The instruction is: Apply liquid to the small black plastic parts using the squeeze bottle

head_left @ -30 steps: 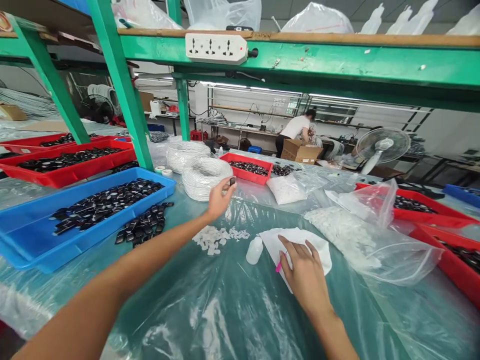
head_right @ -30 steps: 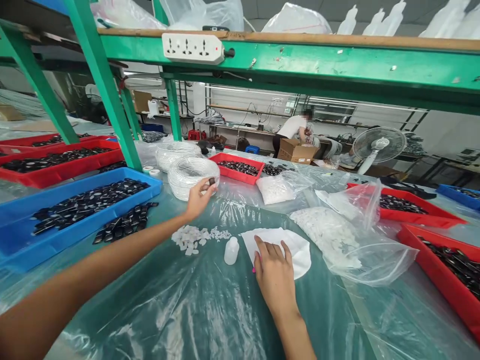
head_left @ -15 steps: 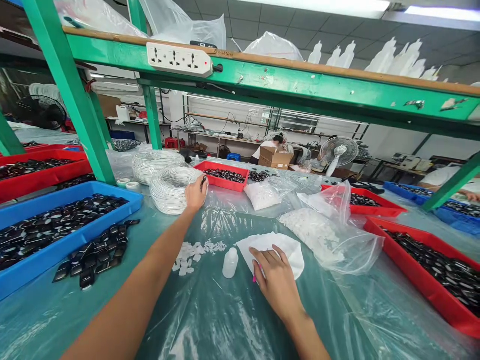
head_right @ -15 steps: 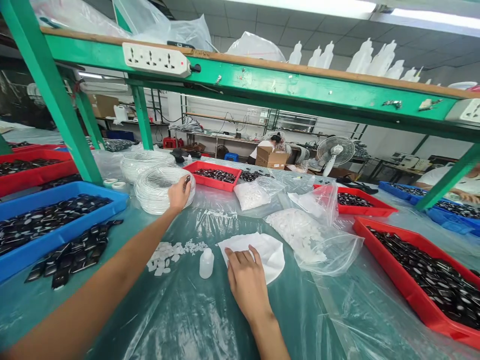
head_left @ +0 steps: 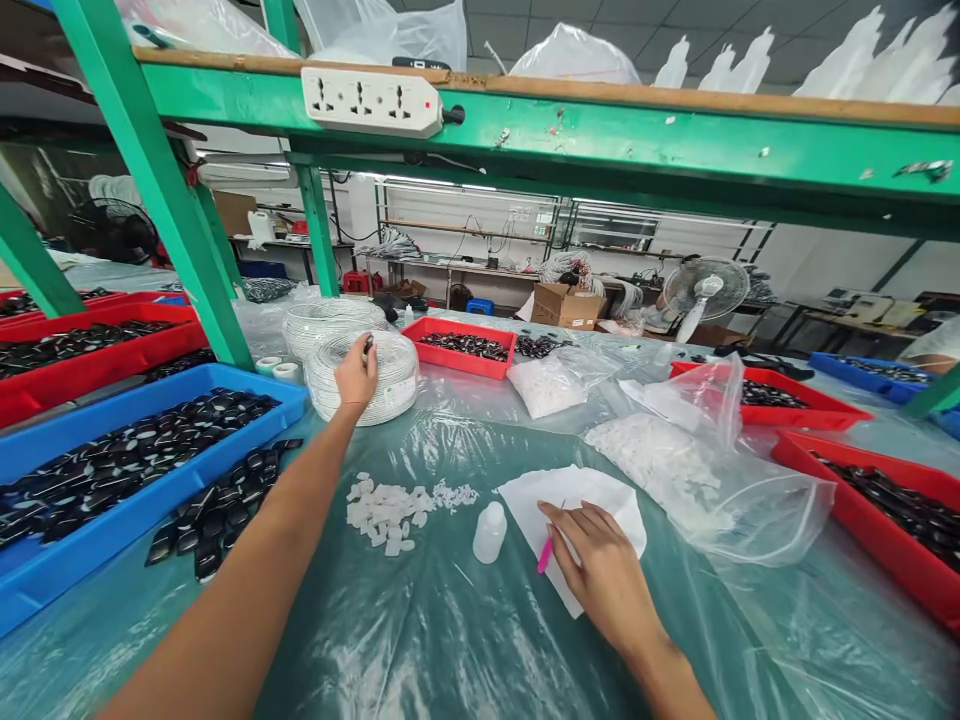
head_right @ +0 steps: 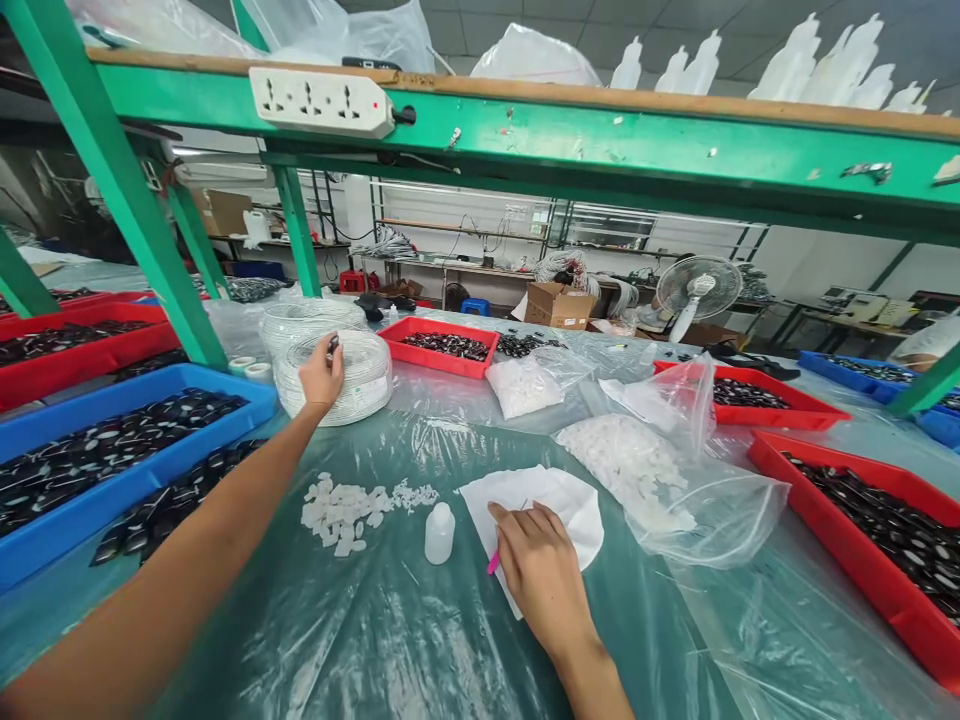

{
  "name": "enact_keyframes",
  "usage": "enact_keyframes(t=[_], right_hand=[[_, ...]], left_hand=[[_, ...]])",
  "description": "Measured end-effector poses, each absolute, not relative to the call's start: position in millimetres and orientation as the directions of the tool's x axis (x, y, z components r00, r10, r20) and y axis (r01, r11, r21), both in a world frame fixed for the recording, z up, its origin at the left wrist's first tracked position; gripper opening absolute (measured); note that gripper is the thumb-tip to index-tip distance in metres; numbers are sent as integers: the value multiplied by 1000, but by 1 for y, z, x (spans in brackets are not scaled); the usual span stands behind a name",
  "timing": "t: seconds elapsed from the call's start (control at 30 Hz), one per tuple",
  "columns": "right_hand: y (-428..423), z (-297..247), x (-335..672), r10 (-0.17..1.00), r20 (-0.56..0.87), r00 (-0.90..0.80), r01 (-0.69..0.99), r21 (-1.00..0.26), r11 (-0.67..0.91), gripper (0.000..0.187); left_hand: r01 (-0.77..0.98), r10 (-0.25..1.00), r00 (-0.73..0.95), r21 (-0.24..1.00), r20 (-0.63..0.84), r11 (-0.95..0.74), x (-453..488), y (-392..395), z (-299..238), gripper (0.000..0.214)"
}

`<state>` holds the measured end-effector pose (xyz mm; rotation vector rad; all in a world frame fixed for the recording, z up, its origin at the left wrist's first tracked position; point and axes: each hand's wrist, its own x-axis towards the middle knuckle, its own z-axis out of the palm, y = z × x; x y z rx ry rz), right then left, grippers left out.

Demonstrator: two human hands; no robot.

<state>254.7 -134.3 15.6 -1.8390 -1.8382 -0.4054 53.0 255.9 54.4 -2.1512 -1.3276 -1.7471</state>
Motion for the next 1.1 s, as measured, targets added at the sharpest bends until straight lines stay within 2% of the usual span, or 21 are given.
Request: enact_keyframes(t=[0.27, 0.63, 0.8, 0.93, 1.1], right_hand=[[-136, 12, 261, 832, 553, 37, 996, -87, 14, 30], [-136, 14, 259, 773, 634, -30, 995, -52, 81, 30], [-138, 19, 253, 704, 710, -7, 997, -51, 61, 30], [-138, 22, 244, 686, 727, -22, 996, -43, 77, 31], [-138, 19, 238, 681, 731, -44, 993, -43, 110, 33]], left_hand=[[594, 570, -44, 480, 821, -646, 26, 268, 54, 37], [511, 600, -80, 550, 796, -660, 10, 234, 81, 37], [412, 611, -67, 579, 789, -703, -23, 191, 90, 41], [256, 673, 28, 645, 739, -720, -68, 136, 85, 44], [298, 742, 116, 689, 661, -660, -122, 66, 77, 48]])
